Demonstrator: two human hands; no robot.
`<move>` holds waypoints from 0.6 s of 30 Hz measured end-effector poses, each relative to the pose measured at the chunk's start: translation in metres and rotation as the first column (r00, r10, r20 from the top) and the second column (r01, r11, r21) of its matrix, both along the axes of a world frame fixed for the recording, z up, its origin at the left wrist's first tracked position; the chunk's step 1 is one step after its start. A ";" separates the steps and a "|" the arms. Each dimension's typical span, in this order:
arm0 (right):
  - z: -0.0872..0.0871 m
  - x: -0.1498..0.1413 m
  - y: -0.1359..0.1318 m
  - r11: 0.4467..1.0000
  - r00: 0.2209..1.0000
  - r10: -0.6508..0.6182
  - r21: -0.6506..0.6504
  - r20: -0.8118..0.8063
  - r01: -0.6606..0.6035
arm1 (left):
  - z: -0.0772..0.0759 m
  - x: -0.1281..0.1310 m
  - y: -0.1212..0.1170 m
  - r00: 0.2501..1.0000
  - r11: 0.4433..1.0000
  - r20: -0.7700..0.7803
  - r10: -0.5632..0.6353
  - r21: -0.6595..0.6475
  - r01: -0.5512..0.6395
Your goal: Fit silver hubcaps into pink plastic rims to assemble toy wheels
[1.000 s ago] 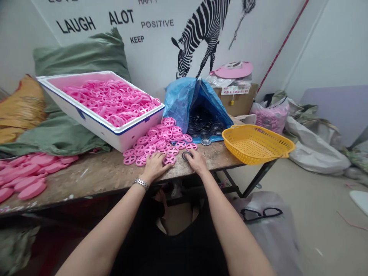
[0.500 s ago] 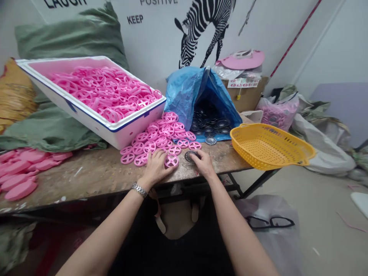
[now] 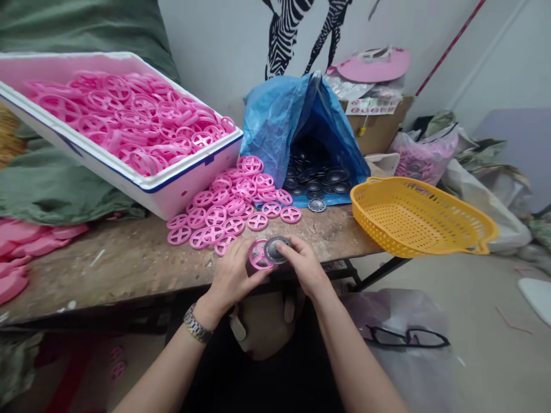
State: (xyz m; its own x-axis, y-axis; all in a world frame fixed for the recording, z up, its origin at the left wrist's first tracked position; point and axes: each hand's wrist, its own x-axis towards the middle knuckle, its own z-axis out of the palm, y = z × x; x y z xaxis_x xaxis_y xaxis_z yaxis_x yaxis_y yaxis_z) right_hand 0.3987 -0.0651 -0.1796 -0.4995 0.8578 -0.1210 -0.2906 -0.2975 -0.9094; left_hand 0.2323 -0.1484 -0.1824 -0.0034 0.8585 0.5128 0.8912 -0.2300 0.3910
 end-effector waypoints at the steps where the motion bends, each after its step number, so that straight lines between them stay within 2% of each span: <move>1: 0.000 -0.001 -0.002 1.000 1.000 -0.009 0.006 0.000 0.009 | 0.001 0.002 -0.001 0.998 0.999 0.057 -0.009 -0.031 0.011; 3: -0.001 -0.003 -0.004 0.998 0.999 -0.051 0.029 0.007 0.050 | 0.002 0.007 -0.001 0.971 0.993 0.239 -0.002 -0.117 0.031; 4: -0.003 -0.004 -0.005 0.996 0.997 -0.076 0.043 0.012 0.076 | 0.002 0.009 -0.002 0.930 0.984 0.367 0.021 -0.171 0.045; 5: -0.005 -0.005 -0.006 0.993 0.994 -0.104 0.058 0.017 0.103 | 0.001 0.012 -0.002 0.859 0.971 0.509 0.057 -0.228 0.071; 7: -0.009 -0.007 -0.008 0.986 0.989 -0.148 0.079 0.026 0.146 | 0.001 0.018 -0.001 0.628 0.933 0.764 0.150 -0.319 0.165; 9: -0.012 -0.008 -0.009 0.982 0.985 -0.169 0.091 0.030 0.166 | 0.002 0.021 0.000 0.383 0.891 0.897 0.220 -0.344 0.296; 10: -0.013 -0.008 -0.009 0.980 0.984 -0.178 0.093 0.030 0.175 | 0.003 0.023 0.001 0.294 0.872 0.925 0.239 -0.338 0.353; 12: -0.014 -0.009 -0.010 0.979 0.981 -0.193 0.075 0.021 0.191 | 0.005 0.023 0.001 0.201 0.850 0.945 0.258 -0.321 0.418; 14: -0.012 -0.008 -0.011 0.978 0.978 -0.207 0.015 -0.015 0.207 | 0.006 0.023 0.001 0.199 0.852 0.945 0.261 -0.322 0.412; 15: -0.011 -0.007 -0.011 0.978 0.977 -0.207 -0.032 -0.043 0.206 | 0.005 0.022 0.000 0.230 0.862 0.940 0.251 -0.326 0.389; 17: -0.007 -0.003 -0.011 0.973 0.975 -0.191 -0.153 -0.111 0.173 | 0.004 0.018 -0.001 0.367 0.898 0.910 0.192 -0.314 0.308; 18: -0.005 0.000 -0.011 0.966 0.973 -0.176 -0.217 -0.150 0.142 | 0.003 0.016 -0.002 0.475 0.924 0.869 0.138 -0.286 0.254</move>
